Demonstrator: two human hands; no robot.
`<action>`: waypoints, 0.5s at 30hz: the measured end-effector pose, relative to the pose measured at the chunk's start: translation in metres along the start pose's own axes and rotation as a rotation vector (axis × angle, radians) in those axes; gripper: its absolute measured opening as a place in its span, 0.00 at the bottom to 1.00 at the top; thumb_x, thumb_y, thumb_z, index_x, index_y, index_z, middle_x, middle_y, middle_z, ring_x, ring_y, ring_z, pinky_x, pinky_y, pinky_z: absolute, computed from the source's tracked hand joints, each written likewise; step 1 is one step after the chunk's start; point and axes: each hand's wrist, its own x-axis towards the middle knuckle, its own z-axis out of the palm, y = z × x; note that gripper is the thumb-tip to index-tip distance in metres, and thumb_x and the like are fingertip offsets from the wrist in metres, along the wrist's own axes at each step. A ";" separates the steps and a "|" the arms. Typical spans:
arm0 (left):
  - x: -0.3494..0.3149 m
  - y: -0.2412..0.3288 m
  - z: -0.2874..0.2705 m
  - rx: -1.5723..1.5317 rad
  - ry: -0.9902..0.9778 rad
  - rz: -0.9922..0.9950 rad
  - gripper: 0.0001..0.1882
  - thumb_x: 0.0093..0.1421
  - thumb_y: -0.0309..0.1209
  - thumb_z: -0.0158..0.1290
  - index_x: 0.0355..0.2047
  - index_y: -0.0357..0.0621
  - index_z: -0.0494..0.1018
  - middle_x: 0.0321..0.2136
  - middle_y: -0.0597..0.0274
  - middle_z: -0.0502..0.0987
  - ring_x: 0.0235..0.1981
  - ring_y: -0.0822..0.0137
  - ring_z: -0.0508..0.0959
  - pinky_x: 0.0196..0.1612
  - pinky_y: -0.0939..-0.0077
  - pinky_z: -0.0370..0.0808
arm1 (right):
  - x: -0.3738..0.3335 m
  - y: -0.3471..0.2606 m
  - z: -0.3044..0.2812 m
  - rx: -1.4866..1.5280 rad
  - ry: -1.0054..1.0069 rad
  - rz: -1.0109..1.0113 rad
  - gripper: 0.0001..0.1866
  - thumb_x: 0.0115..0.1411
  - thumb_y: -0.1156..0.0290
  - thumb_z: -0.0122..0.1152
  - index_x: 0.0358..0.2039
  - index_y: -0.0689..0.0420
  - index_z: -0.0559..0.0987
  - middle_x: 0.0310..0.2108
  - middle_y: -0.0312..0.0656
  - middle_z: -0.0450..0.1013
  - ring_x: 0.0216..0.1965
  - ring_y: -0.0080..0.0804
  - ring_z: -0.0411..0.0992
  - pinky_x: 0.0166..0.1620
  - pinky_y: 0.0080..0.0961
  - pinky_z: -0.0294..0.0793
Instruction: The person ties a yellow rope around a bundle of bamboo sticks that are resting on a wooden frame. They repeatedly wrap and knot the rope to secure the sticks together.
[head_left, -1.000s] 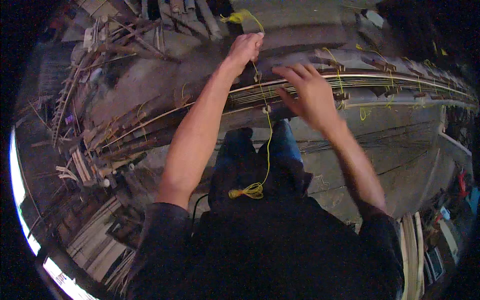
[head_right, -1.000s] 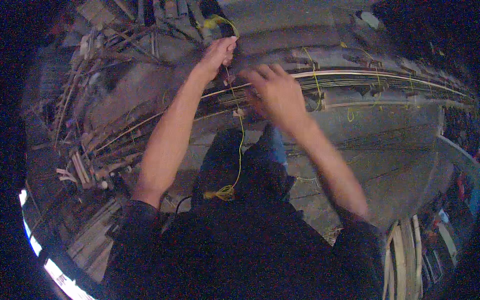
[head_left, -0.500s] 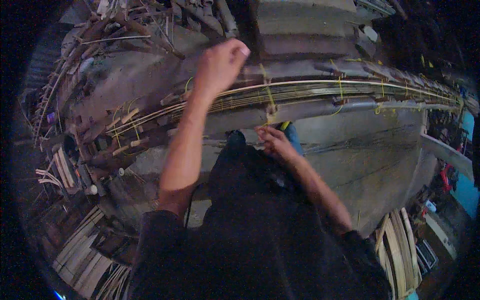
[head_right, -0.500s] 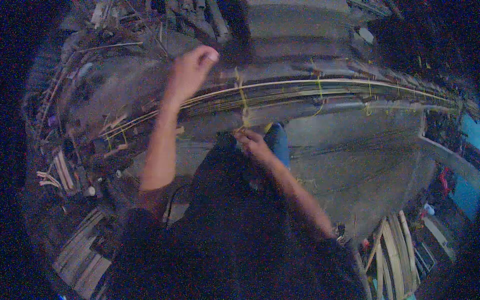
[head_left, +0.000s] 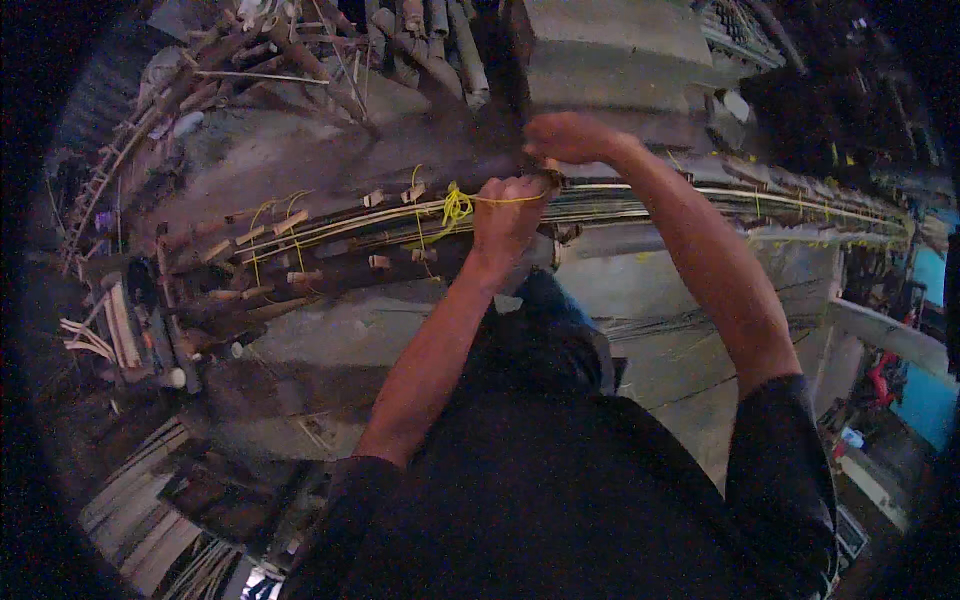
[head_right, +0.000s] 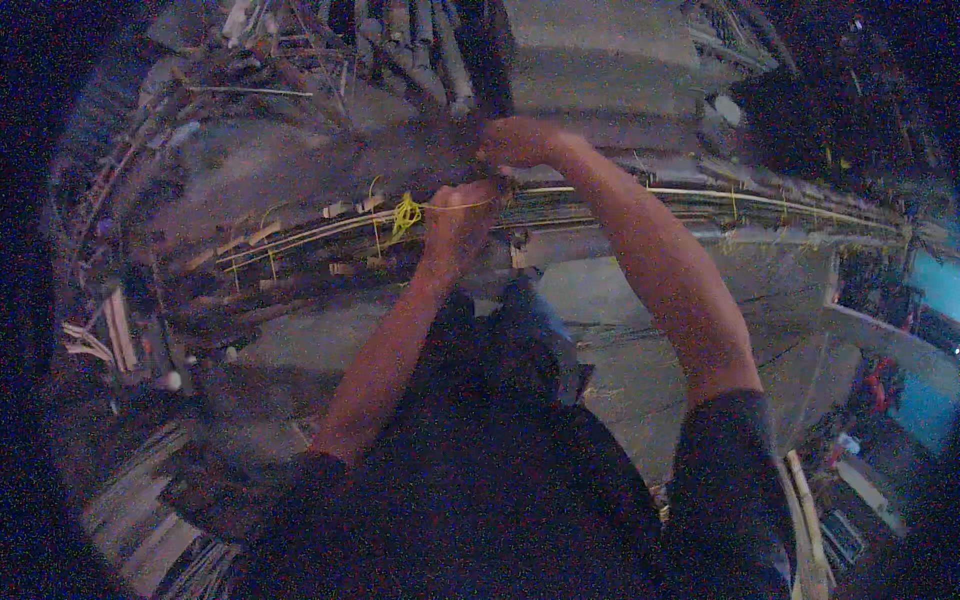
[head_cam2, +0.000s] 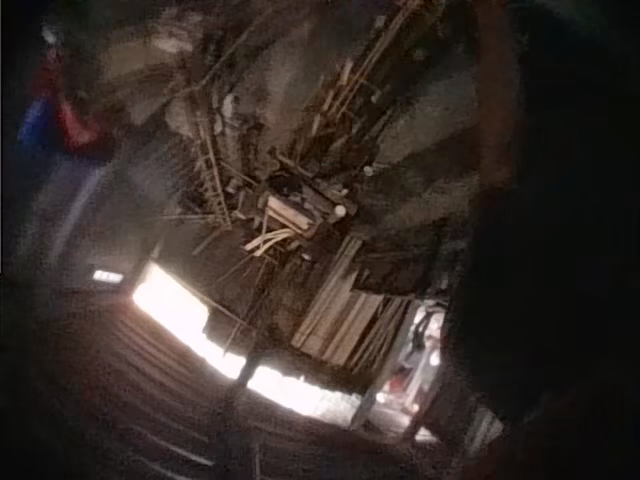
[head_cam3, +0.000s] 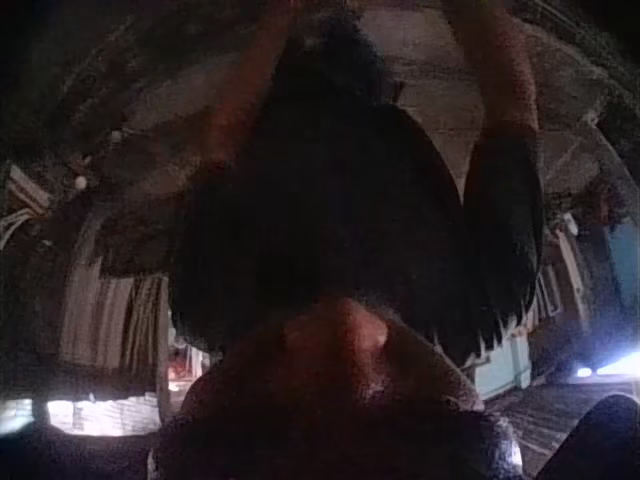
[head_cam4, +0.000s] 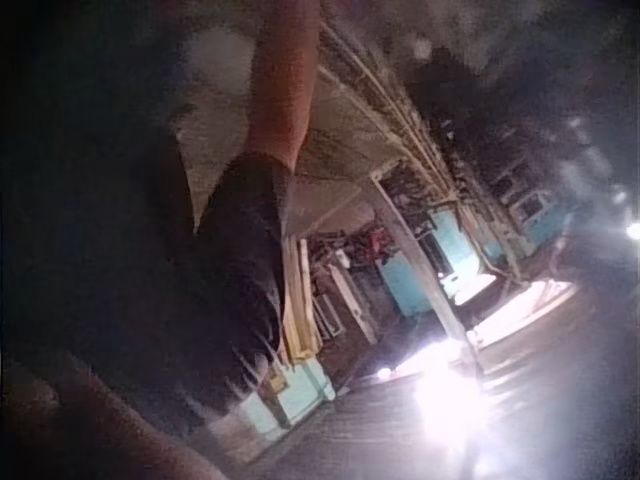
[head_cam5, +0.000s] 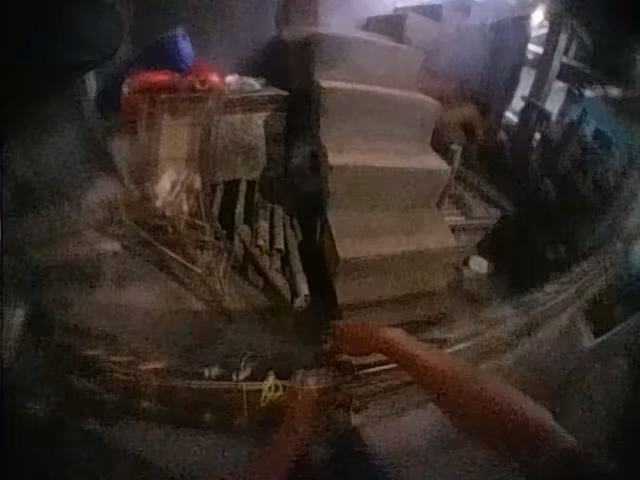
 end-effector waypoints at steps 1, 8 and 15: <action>-0.006 -0.004 0.003 -0.053 0.061 -0.038 0.07 0.53 0.36 0.51 0.28 0.48 0.73 0.23 0.63 0.75 0.28 0.61 0.76 0.30 0.67 0.68 | 0.001 -0.022 -0.014 0.496 0.182 0.015 0.16 0.60 0.58 0.49 0.40 0.56 0.72 0.32 0.39 0.70 0.38 0.32 0.70 0.37 0.28 0.70; -0.004 0.006 -0.001 0.073 0.029 -0.058 0.10 0.57 0.35 0.50 0.23 0.43 0.71 0.20 0.63 0.75 0.23 0.61 0.75 0.27 0.69 0.68 | -0.119 -0.131 0.109 0.668 0.137 0.082 0.12 0.50 0.74 0.56 0.37 0.56 0.69 0.21 0.48 0.70 0.24 0.45 0.72 0.28 0.39 0.70; 0.092 0.004 -0.039 -0.547 -0.148 -0.194 0.16 0.63 0.37 0.40 0.27 0.39 0.71 0.20 0.61 0.74 0.20 0.67 0.73 0.25 0.73 0.68 | -0.097 -0.116 0.124 0.371 0.029 -0.059 0.12 0.51 0.69 0.53 0.38 0.53 0.75 0.20 0.48 0.72 0.23 0.47 0.73 0.29 0.41 0.73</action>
